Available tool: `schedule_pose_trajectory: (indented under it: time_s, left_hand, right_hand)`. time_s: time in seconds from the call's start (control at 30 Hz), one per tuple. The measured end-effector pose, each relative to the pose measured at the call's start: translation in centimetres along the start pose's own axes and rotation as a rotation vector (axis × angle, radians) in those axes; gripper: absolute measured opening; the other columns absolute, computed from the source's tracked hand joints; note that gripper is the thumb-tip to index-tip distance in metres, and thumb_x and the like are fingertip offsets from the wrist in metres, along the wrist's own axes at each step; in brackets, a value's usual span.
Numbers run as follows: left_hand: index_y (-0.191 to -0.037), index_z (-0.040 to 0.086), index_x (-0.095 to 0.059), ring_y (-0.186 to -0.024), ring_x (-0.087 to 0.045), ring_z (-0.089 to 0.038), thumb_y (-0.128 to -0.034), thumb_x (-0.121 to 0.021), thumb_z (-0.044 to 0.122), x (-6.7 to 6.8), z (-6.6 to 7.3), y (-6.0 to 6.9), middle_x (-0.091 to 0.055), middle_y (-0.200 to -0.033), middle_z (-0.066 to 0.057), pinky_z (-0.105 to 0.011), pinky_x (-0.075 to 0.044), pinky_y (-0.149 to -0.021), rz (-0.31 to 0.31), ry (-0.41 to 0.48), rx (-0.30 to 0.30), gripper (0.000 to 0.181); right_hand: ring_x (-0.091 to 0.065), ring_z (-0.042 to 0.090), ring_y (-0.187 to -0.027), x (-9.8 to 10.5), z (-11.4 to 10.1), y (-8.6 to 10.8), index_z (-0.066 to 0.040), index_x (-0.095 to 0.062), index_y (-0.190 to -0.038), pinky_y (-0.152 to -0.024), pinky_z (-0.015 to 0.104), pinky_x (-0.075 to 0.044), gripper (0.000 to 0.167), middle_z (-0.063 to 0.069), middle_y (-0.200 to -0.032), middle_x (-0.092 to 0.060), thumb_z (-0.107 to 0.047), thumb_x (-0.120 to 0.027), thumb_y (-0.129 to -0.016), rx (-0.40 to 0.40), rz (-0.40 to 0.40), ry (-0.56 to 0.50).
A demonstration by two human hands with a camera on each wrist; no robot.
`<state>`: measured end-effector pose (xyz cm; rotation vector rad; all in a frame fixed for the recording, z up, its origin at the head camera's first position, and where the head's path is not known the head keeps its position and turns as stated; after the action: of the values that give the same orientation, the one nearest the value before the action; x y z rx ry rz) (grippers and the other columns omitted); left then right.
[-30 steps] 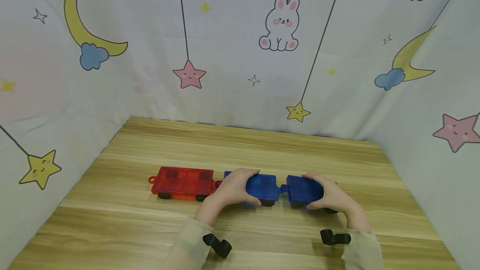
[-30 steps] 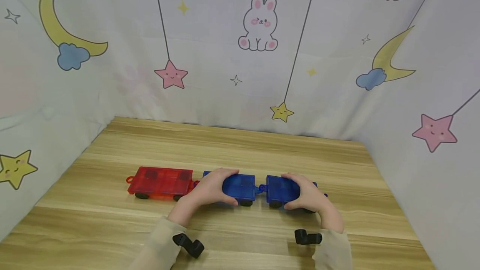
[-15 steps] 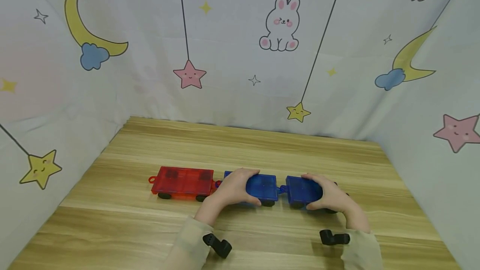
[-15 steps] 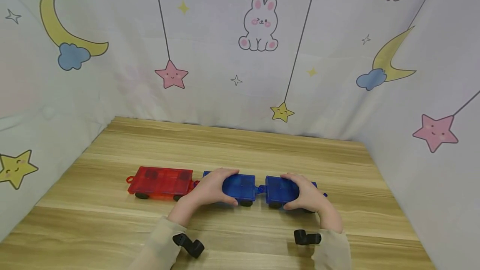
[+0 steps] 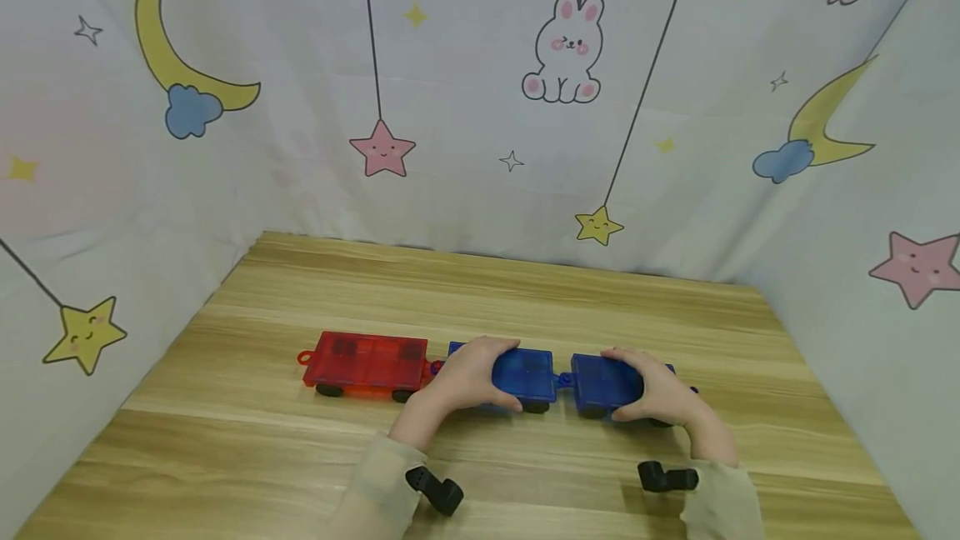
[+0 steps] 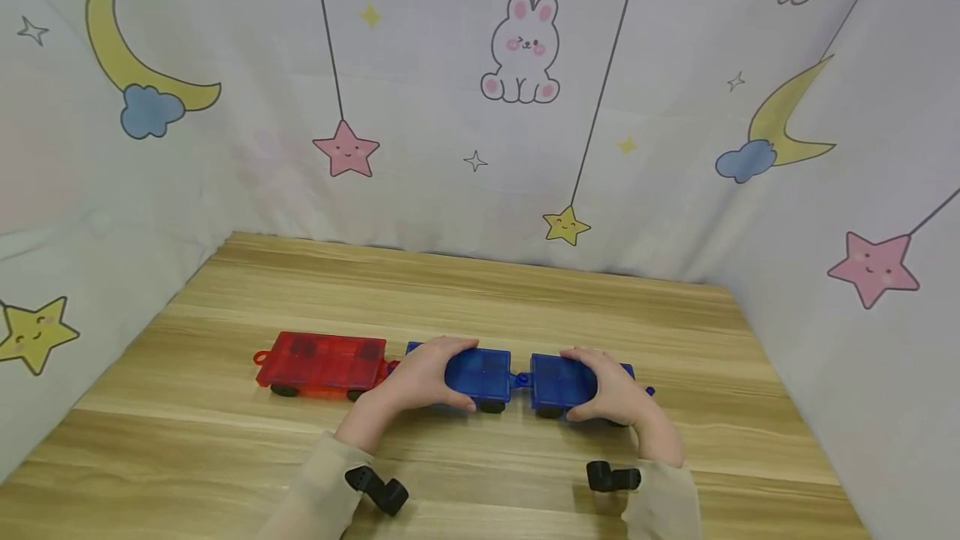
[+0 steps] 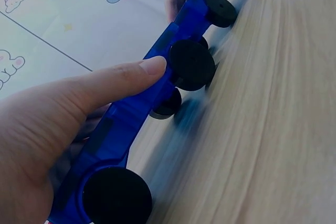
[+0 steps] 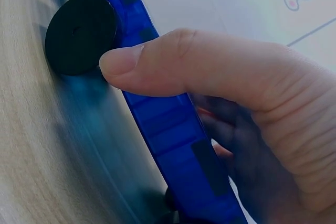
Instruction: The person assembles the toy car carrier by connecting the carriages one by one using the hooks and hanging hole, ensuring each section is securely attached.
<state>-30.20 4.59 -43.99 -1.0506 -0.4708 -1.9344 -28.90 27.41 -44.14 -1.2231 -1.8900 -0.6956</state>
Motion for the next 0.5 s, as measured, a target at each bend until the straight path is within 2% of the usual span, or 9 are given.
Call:
schedule_pose_trajectory:
  time_s: [0.13,0.33,0.4,0.5]
  left_hand:
    - [-0.143,0.010,-0.050,-0.132,-0.050,-0.027,-0.0692,-0.086,0.048,0.07,0.07,0.02,-0.054,-0.144,-0.007,-0.048,-0.043,-0.108,-0.003,-0.002,-0.005,0.090]
    - [-0.144,0.009,-0.049,-0.134,-0.049,-0.028,-0.0693,-0.086,0.047,0.11,0.17,0.07,-0.053,-0.145,-0.008,-0.048,-0.042,-0.109,-0.007,0.003,-0.019,0.092]
    - [-0.144,0.008,-0.048,-0.134,-0.048,-0.029,-0.0693,-0.086,0.047,0.16,0.18,0.02,-0.053,-0.145,-0.008,-0.048,-0.041,-0.110,-0.008,0.000,-0.021,0.093]
    - [-0.145,0.009,-0.048,-0.134,-0.048,-0.028,-0.0691,-0.086,0.048,0.22,0.17,-0.07,-0.052,-0.146,-0.008,-0.047,-0.041,-0.110,-0.009,-0.007,-0.023,0.094]
  right_hand:
    - [-0.043,0.051,-0.127,0.06,-0.23,0.04,-0.005,-0.046,-0.143,-0.090,0.060,-0.045,0.092,0.028,-0.145,-0.043,-0.027,-0.088,-0.064,0.001,0.001,0.007]
    - [-0.039,0.053,-0.130,0.12,-0.82,0.13,-0.003,-0.046,-0.143,-0.093,0.066,-0.043,0.091,0.028,-0.146,-0.042,-0.027,-0.087,-0.065,0.010,-0.004,0.008]
    - [-0.036,0.055,-0.131,0.18,-0.96,0.14,-0.002,-0.046,-0.143,-0.095,0.069,-0.040,0.091,0.030,-0.147,-0.041,-0.026,-0.087,-0.065,0.013,-0.005,0.006]
    - [-0.028,0.059,-0.135,0.26,-0.96,0.13,-0.001,-0.045,-0.143,-0.103,0.075,-0.026,0.092,0.033,-0.149,-0.035,-0.025,-0.088,-0.064,0.013,-0.003,-0.012]
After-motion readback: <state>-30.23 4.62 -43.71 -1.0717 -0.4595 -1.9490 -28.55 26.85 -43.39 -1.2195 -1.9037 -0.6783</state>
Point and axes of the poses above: each hand's wrist, its own y-axis away from the middle knuckle, its own x-axis out of the back of the hand, z = x × y, the point moved 10 cm from there along -y, towards the middle knuckle
